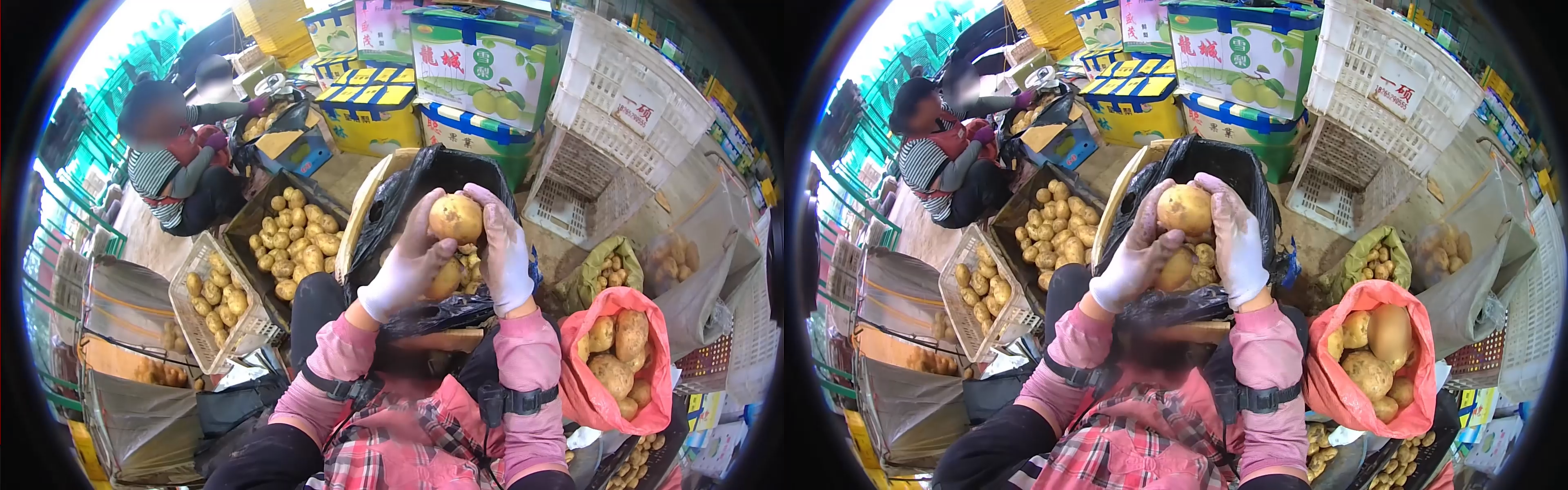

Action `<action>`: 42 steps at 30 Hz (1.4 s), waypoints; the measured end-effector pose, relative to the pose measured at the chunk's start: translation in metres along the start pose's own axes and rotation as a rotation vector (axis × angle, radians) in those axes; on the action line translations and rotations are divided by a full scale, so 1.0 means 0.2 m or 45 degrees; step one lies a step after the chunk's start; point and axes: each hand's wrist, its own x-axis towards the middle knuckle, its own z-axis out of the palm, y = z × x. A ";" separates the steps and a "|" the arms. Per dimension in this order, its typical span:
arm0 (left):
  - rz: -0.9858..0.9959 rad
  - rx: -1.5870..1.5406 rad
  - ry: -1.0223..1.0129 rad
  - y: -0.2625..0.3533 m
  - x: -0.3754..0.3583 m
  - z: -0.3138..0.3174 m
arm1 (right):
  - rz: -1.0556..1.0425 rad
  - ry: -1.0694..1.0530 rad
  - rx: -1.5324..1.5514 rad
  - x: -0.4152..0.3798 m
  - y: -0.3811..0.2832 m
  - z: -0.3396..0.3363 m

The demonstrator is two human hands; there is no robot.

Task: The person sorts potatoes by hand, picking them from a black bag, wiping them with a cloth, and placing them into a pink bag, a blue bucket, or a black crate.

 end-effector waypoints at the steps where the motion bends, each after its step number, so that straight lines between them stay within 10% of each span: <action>1: 0.156 0.201 0.012 0.01 0.01 0.02 | -0.058 0.020 -0.017 0.00 0.02 0.04; 4: 0.092 0.299 0.072 -0.01 -0.02 0.05 | -0.373 -0.011 -0.628 -0.02 0.05 0.05; 14: 0.091 0.237 0.057 -0.06 -0.05 -0.01 | 0.160 0.000 0.074 0.00 0.08 0.02; 32: -0.149 -0.535 -0.121 0.03 -0.19 -0.06 | 0.501 -0.070 0.130 -0.03 0.15 0.03; 39: -0.003 -1.344 0.727 -0.17 -0.31 -0.73 | 0.449 0.093 -0.086 -0.01 0.12 -0.01; 42: -0.053 -1.574 0.683 -0.23 -0.27 -0.95 | 0.438 -0.064 -0.163 -0.02 0.09 0.06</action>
